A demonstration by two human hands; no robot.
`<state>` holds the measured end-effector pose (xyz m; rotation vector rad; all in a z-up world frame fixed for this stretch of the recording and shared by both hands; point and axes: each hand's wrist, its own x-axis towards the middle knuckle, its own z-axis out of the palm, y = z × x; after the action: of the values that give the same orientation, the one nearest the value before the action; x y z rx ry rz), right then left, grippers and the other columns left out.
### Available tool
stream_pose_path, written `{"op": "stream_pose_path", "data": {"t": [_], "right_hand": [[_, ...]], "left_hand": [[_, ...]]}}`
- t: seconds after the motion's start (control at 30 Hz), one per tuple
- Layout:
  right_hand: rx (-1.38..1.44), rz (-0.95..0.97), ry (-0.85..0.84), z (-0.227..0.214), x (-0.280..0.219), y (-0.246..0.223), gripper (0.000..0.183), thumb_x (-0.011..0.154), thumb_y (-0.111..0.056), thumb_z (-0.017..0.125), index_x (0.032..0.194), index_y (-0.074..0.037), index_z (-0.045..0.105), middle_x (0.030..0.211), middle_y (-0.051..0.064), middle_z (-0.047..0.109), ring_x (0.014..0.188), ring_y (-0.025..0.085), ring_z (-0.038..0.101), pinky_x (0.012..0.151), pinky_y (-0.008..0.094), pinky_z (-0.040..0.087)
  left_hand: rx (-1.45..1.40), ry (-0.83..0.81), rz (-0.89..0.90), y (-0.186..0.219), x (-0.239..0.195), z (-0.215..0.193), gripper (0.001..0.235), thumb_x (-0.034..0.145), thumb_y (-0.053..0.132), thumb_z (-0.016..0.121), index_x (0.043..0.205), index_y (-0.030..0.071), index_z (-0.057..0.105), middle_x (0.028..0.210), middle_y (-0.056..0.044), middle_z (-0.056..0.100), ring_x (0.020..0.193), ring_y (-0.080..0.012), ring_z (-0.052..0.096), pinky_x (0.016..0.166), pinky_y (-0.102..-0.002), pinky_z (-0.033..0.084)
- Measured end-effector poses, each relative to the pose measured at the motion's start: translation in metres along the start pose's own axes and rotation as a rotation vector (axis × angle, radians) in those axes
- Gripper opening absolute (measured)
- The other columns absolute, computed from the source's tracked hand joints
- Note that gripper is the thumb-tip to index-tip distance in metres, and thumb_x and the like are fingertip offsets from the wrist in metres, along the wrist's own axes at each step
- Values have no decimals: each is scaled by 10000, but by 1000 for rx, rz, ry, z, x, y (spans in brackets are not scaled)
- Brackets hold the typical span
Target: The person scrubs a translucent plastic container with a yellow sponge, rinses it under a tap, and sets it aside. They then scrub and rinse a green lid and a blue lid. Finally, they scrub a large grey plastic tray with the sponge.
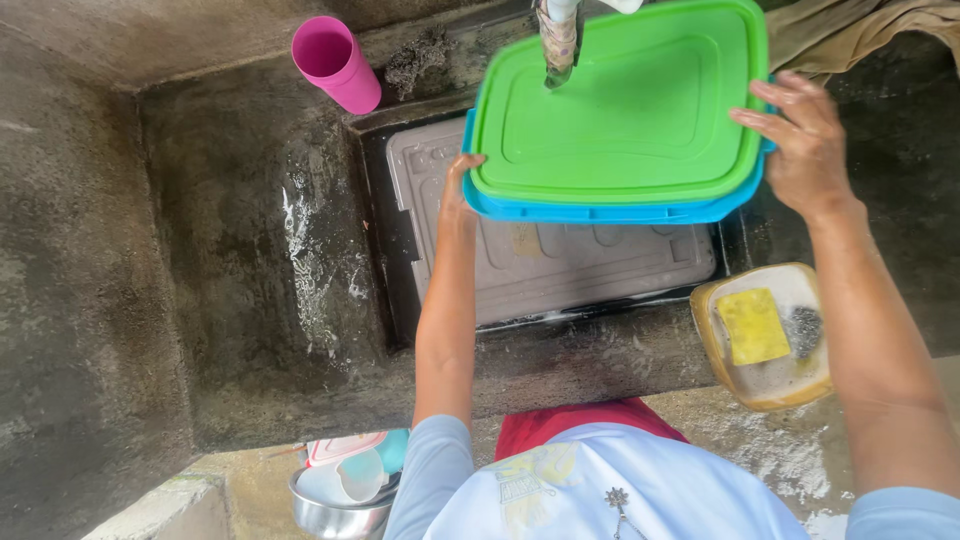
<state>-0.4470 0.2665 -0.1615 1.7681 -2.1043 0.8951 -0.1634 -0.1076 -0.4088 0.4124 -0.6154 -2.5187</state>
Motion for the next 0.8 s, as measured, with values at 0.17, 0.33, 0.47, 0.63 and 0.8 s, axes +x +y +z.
{"op": "stream_pose_path", "data": {"t": [0.17, 0.33, 0.47, 0.63, 0.8], "right_hand": [[1113, 792, 168, 111, 8, 65, 561, 906, -48, 697, 1450, -149, 603, 1433, 4, 631, 989, 156, 633, 726, 270, 491], [763, 778, -8, 246, 44, 81, 273, 978, -148, 822, 1146, 14, 679, 1036, 77, 722, 883, 144, 695, 754, 306, 578], [1103, 850, 86, 276, 63, 67, 228, 932, -106, 841, 1099, -5, 723, 982, 54, 746, 845, 161, 701, 787, 337, 603], [1491, 416, 130, 171, 44, 107, 358, 1053, 126, 741, 1367, -20, 652, 1172, 33, 662, 1029, 168, 689, 900, 296, 565], [1095, 371, 218, 28, 31, 78, 234, 1051, 80, 707, 1238, -60, 690, 1147, 45, 692, 1112, 217, 667, 997, 338, 472]], "left_hand": [[180, 78, 185, 15, -47, -22, 645, 792, 36, 706, 1400, -55, 512, 1212, -184, 667, 1056, -289, 699, 942, -408, 592], [198, 164, 249, 54, -107, -14, 594, 869, 147, 749, 1386, -49, 530, 1217, -174, 667, 1062, -296, 679, 919, -436, 588], [155, 189, 272, 76, -155, -17, 585, 867, 197, 725, 1370, -38, 540, 1243, -174, 679, 1099, -301, 691, 946, -440, 599], [155, 266, 348, 61, -179, -60, 595, 869, 111, 713, 1408, -52, 523, 1251, -189, 662, 1098, -334, 668, 954, -465, 577], [24, 219, 307, 36, -149, -47, 598, 874, 130, 677, 1437, 61, 487, 1309, -154, 635, 1157, -330, 654, 990, -489, 572]]}}
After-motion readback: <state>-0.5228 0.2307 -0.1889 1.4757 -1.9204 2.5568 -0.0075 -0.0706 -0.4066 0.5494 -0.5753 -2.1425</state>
